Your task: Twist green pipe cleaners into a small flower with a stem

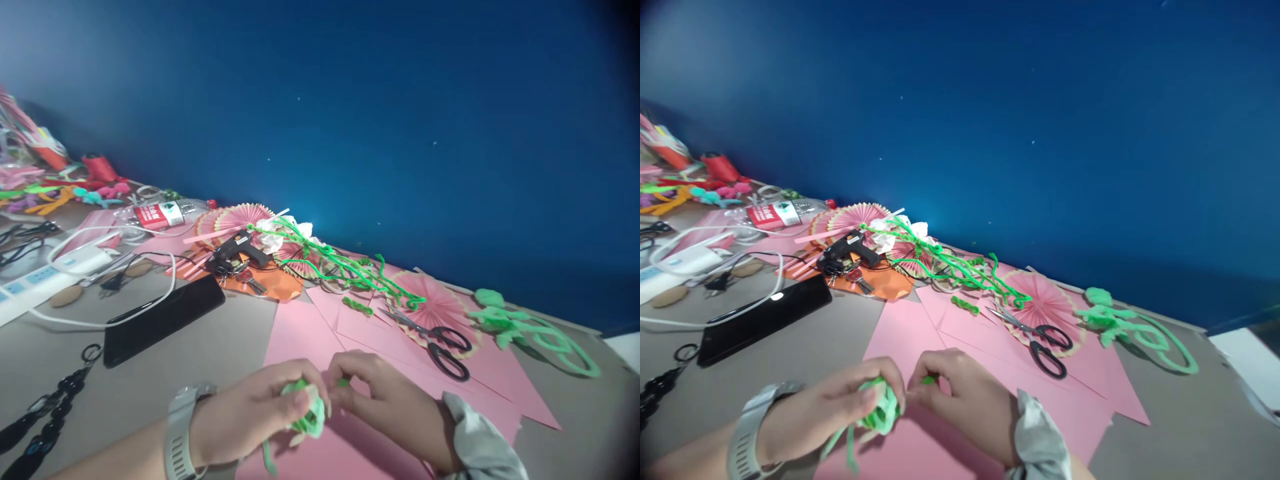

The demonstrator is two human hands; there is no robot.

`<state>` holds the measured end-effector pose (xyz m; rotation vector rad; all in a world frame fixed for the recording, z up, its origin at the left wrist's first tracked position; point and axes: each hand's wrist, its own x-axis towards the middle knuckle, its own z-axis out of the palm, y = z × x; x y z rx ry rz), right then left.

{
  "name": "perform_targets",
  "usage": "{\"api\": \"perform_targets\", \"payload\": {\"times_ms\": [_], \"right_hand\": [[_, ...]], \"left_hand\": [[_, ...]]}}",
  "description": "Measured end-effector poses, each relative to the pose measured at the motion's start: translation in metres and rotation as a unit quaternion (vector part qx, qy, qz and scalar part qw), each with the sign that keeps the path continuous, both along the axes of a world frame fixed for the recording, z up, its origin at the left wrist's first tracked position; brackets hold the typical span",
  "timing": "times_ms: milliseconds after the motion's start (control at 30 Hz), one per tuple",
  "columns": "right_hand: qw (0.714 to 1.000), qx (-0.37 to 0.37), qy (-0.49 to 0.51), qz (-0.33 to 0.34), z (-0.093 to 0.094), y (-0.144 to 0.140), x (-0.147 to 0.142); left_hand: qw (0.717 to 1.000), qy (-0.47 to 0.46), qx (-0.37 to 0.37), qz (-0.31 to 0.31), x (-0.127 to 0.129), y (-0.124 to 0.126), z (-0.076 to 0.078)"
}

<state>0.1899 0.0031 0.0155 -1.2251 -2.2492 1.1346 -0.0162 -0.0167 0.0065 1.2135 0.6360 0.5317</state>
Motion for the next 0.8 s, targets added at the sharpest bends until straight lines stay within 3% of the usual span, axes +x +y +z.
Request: {"api": "perform_targets", "payload": {"times_ms": [133, 300, 433, 567, 700, 800], "right_hand": [[0.996, -0.066, 0.000, -0.052, 0.005, -0.003, -0.002], [0.986, -0.123, 0.037, -0.106, 0.009, -0.013, -0.015], [0.988, 0.004, 0.006, -0.156, 0.006, -0.025, -0.022], [0.981, 0.164, -0.015, -0.107, -0.007, -0.031, -0.026], [0.935, 0.339, -0.072, -0.079, -0.017, -0.036, -0.032], [0.907, 0.390, -0.138, -0.074, -0.020, -0.044, -0.039]], "left_hand": [[0.973, 0.173, 0.153, 0.001, 0.003, -0.008, 0.006], [0.960, 0.203, 0.192, 0.007, 0.007, -0.011, 0.007], [0.954, 0.219, 0.202, 0.011, 0.005, -0.011, 0.003], [0.962, 0.194, 0.188, 0.040, 0.005, -0.011, -0.004], [0.961, 0.198, 0.186, 0.049, 0.008, -0.008, -0.010], [0.953, 0.226, 0.194, 0.053, 0.009, -0.006, -0.011]]}}
